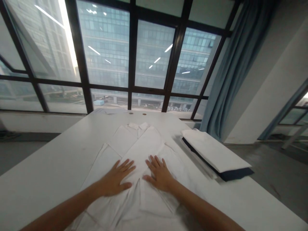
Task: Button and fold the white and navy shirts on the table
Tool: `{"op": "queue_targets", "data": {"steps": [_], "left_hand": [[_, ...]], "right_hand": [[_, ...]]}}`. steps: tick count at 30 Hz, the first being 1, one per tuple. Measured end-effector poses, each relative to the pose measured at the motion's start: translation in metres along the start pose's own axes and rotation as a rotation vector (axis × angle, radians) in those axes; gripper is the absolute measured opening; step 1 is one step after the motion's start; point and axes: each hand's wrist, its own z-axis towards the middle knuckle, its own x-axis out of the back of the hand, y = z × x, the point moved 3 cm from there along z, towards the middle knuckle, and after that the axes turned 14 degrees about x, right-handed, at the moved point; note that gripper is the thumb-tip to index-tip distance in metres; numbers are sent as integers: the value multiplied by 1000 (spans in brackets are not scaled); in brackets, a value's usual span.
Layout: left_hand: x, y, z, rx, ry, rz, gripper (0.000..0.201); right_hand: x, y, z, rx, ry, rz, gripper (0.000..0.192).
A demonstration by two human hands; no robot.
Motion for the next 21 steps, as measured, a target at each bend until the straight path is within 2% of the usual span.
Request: {"op": "queue_targets", "data": {"steps": [3,7,9,11,14,17,21], "left_hand": [[0,-7,5,17,-52,16,74],[5,-18,34,65,-102,36,81],[10,-23,49,117,-78,57,80],[15,-26,58,165,3,89,79],[14,-25,52,137,100,89,69],[6,-21,37,69,27,49,58],[7,-20,26,59,-85,21,58]], "right_hand": [[-2,0,-8,76,-64,44,86],[11,17,17,96,-95,39,89],[19,25,34,76,-54,-29,87],[23,31,44,24,25,-126,83],[18,35,44,-33,95,-164,74],[4,37,35,-47,57,-65,70],[-1,39,29,-51,22,42,72]]}}
